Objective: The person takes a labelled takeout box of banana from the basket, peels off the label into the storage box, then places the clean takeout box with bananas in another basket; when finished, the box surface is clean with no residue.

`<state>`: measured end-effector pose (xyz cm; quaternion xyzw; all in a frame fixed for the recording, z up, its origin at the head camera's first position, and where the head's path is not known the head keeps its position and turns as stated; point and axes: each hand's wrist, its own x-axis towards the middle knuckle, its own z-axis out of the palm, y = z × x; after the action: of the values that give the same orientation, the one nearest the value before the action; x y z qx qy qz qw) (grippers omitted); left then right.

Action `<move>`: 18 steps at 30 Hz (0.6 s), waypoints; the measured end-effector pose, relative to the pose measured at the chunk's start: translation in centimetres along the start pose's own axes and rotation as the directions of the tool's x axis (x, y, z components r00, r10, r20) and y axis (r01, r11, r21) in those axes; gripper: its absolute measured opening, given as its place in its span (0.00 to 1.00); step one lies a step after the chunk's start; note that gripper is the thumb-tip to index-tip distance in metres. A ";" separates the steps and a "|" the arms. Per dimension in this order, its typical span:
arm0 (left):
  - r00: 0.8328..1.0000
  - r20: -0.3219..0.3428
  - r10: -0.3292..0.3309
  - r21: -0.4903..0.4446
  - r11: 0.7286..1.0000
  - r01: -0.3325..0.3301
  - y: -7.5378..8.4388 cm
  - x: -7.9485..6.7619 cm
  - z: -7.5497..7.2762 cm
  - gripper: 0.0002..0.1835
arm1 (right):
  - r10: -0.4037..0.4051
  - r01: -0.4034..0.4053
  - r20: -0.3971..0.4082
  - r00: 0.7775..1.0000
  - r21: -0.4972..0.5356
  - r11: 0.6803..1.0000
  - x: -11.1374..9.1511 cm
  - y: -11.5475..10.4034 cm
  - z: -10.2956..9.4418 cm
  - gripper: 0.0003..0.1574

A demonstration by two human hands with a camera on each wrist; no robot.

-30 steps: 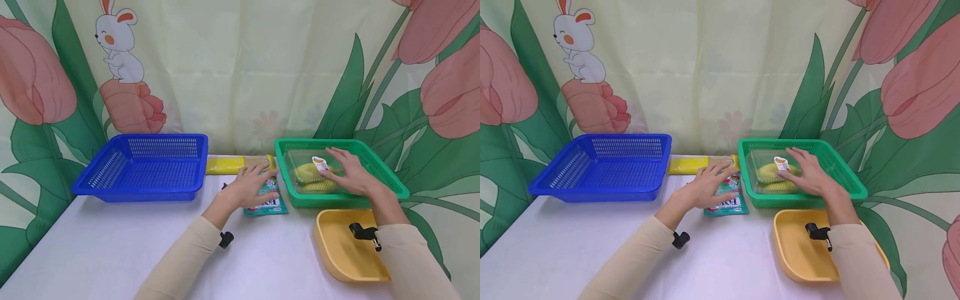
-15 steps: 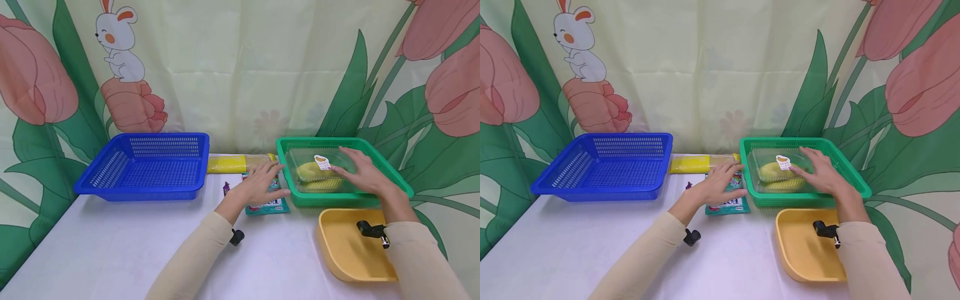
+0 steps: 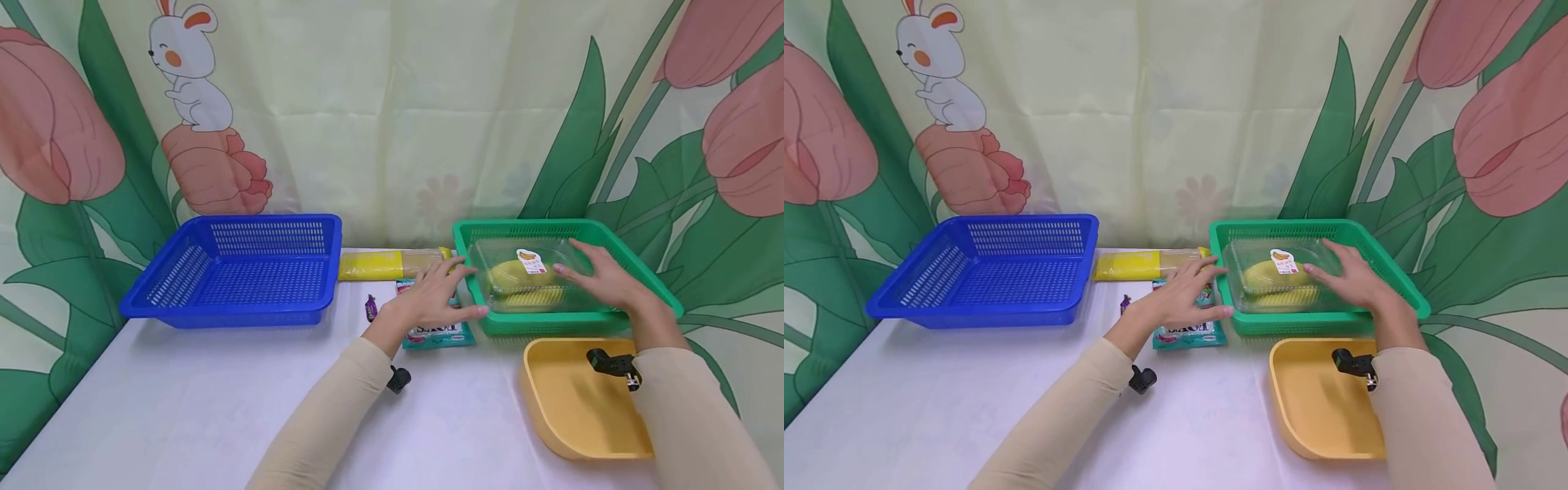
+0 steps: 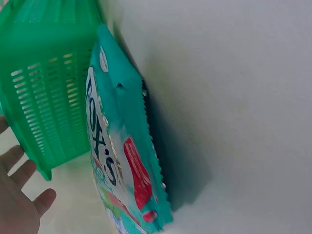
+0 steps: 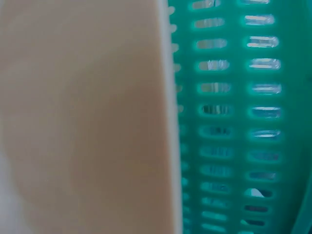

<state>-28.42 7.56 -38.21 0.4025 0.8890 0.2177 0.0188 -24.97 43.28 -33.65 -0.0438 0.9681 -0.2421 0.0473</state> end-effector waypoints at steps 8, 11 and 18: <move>0.999 -0.016 -0.027 -0.034 0.999 0.027 0.7 0.9 -0.2 0.44 | 0.048 -0.048 0.051 0.998 0.005 0.999 0.5 0.5 -0.6 0.60; 1.000 -0.007 -0.026 -0.012 1.000 0.026 0.8 1.5 -0.6 0.44 | 0.062 -0.065 0.080 0.995 0.033 0.997 0.8 0.2 -0.8 0.61; 0.999 0.022 -0.031 0.095 0.995 0.029 0.9 2.6 -2.1 0.44 | 0.090 -0.101 0.122 0.989 0.090 0.991 1.4 -0.7 -1.4 0.60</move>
<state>-29.96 9.19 -35.54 0.3919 0.9040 0.1701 0.0133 -26.48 43.17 -32.22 -0.0092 0.9519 -0.2827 0.1176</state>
